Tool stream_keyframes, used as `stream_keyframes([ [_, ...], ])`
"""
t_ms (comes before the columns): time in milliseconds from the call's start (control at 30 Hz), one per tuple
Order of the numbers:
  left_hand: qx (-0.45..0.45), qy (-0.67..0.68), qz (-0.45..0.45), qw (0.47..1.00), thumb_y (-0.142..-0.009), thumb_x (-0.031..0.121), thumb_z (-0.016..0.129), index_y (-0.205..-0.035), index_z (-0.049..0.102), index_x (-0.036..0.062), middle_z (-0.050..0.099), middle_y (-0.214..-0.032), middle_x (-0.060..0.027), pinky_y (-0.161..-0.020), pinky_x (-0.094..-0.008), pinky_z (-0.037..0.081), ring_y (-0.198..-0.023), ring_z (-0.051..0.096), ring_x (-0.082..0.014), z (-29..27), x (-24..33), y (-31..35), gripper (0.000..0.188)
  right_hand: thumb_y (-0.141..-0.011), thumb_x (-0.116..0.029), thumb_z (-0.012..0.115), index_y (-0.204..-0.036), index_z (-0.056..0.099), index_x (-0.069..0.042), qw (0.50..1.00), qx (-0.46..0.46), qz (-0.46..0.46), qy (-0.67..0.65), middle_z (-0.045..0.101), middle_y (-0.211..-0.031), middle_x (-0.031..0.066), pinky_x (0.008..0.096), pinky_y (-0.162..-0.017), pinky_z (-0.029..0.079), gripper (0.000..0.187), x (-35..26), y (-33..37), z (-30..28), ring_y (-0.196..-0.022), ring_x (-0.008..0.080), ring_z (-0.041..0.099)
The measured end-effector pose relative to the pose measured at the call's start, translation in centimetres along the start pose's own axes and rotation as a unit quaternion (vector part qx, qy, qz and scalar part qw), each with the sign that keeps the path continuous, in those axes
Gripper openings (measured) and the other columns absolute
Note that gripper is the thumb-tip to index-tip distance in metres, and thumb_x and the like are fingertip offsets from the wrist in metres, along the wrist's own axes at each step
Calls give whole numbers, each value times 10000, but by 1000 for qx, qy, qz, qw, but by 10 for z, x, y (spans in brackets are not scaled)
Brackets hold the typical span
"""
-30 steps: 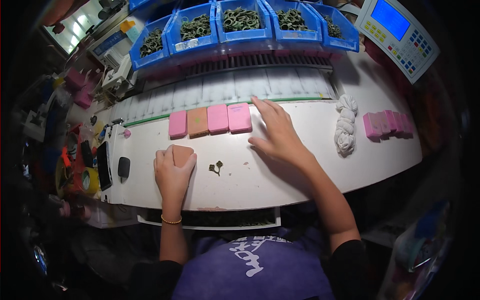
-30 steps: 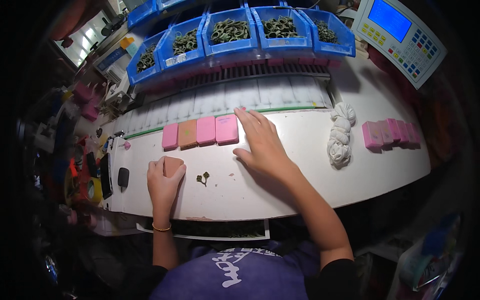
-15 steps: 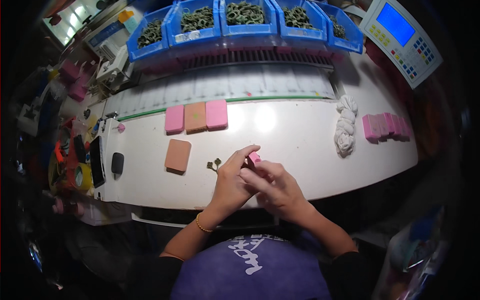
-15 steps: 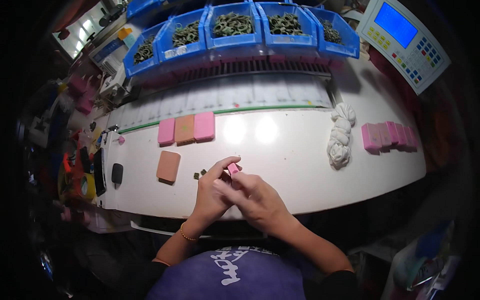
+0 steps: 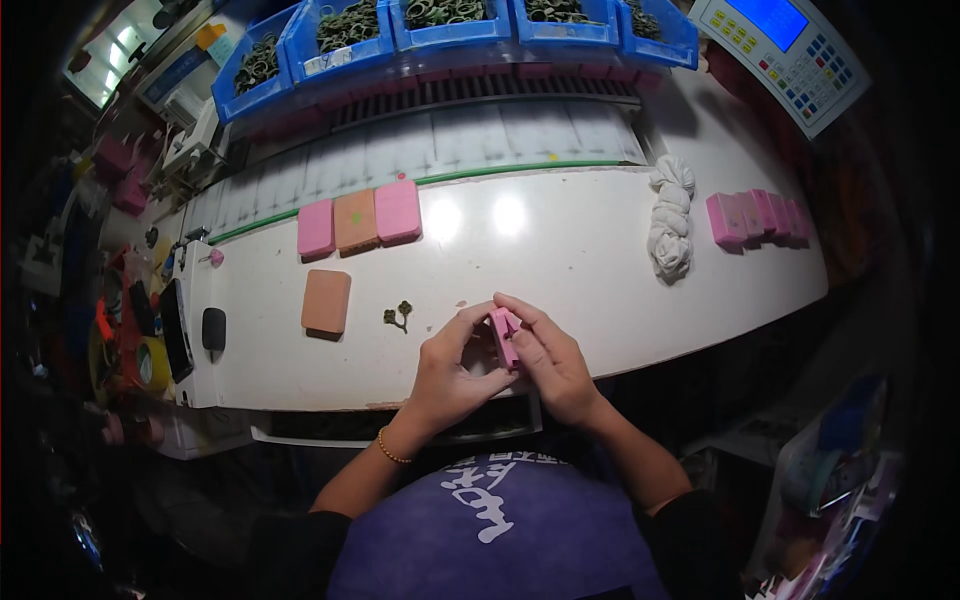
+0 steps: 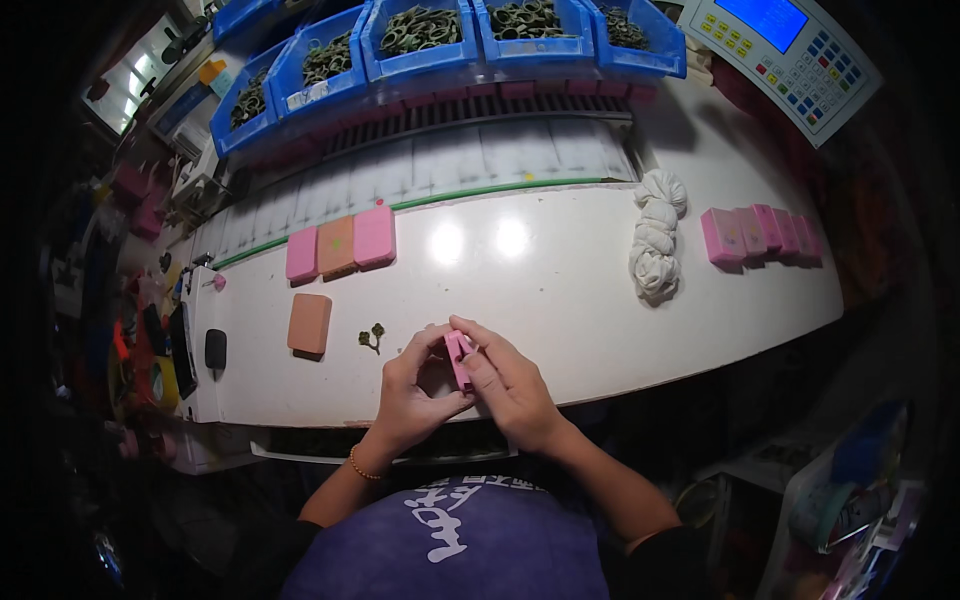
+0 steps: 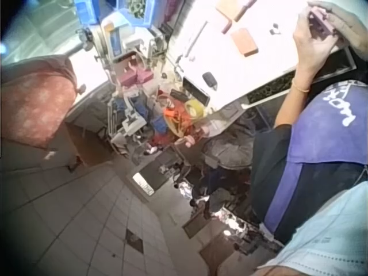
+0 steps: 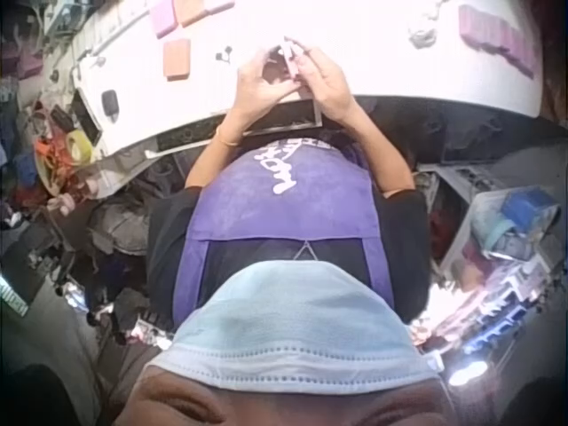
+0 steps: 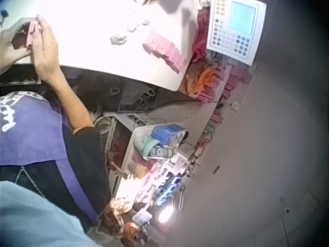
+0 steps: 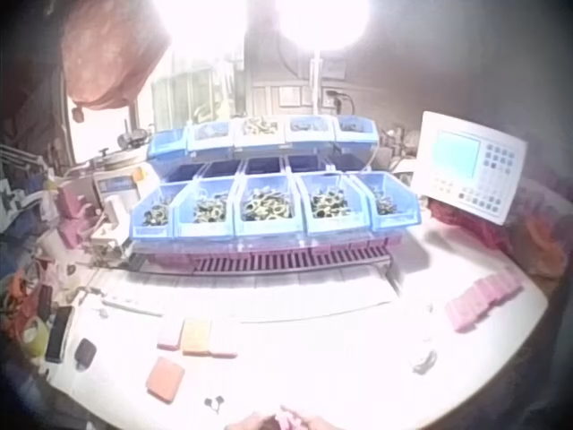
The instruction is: Placing small decorative green leaf-shaped components into pink silicone molds and organizing finished pieces on a workstation.
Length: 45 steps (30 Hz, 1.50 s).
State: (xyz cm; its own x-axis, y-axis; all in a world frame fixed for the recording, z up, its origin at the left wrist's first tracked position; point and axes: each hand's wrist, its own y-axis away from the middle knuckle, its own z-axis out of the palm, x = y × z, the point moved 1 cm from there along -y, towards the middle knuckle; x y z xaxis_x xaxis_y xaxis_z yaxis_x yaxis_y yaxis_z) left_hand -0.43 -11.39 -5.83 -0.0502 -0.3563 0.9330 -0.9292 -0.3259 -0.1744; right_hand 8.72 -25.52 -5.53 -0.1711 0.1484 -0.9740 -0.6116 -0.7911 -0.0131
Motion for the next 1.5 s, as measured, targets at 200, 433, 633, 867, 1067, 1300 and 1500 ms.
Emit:
stream_keyframes([
  [200,-14,13,-22,1000,-727,30,827,-1327,518,39,686,-1125,-120,-891,-323,539,-970,688,-192,-2,6,8,676,-1062,-263,447,-1434,439,-7,979,-11,45,199,660,-918,141,320,-780,507,452,-30,-7,7,-812,205,653],
  [433,30,186,-46,981,-769,22,816,-1327,485,21,597,-1243,-125,-869,-304,556,-1061,646,-170,-4,0,4,649,-1022,-146,456,-1430,438,-47,948,52,-18,313,608,-1023,237,428,-827,509,420,-31,-17,-20,-870,390,644],
  [633,26,222,-84,971,-792,-68,706,-1308,489,14,588,-1151,-97,-890,-273,529,-1019,622,-141,-33,5,7,566,-900,25,562,-1373,483,-63,852,113,-109,500,525,-1036,194,454,-762,512,488,-19,-8,-20,-815,394,620],
  [867,-78,271,-200,938,-810,-36,730,-1306,530,24,607,-1058,-81,-788,-231,545,-883,622,-84,-34,19,-6,538,-909,-45,583,-1176,554,-20,938,26,-22,344,546,-913,134,385,-708,510,270,-21,-11,-15,-738,264,602],
  [1067,-99,249,-207,941,-839,8,748,-1332,521,26,611,-998,-54,-725,-200,509,-811,597,-55,-19,21,-11,543,-964,-280,647,-1014,578,18,974,-6,37,224,566,-887,91,289,-669,476,310,-26,-11,-26,-719,161,555],
  [1300,-89,241,-198,946,-849,11,742,-1355,484,33,607,-1051,-70,-750,-199,500,-836,595,-63,-16,23,-2,568,-955,-175,628,-924,609,1,919,-11,-72,387,533,-833,86,313,-652,459,179,-17,-9,-15,-700,182,553],
  [1500,6,338,-191,922,-896,-12,673,-1372,451,31,565,-1114,-85,-806,-228,521,-900,597,-100,-36,17,5,527,-987,-193,560,-894,596,6,954,85,19,287,580,-864,146,385,-702,488,222,-16,-2,-16,-760,293,627],
])
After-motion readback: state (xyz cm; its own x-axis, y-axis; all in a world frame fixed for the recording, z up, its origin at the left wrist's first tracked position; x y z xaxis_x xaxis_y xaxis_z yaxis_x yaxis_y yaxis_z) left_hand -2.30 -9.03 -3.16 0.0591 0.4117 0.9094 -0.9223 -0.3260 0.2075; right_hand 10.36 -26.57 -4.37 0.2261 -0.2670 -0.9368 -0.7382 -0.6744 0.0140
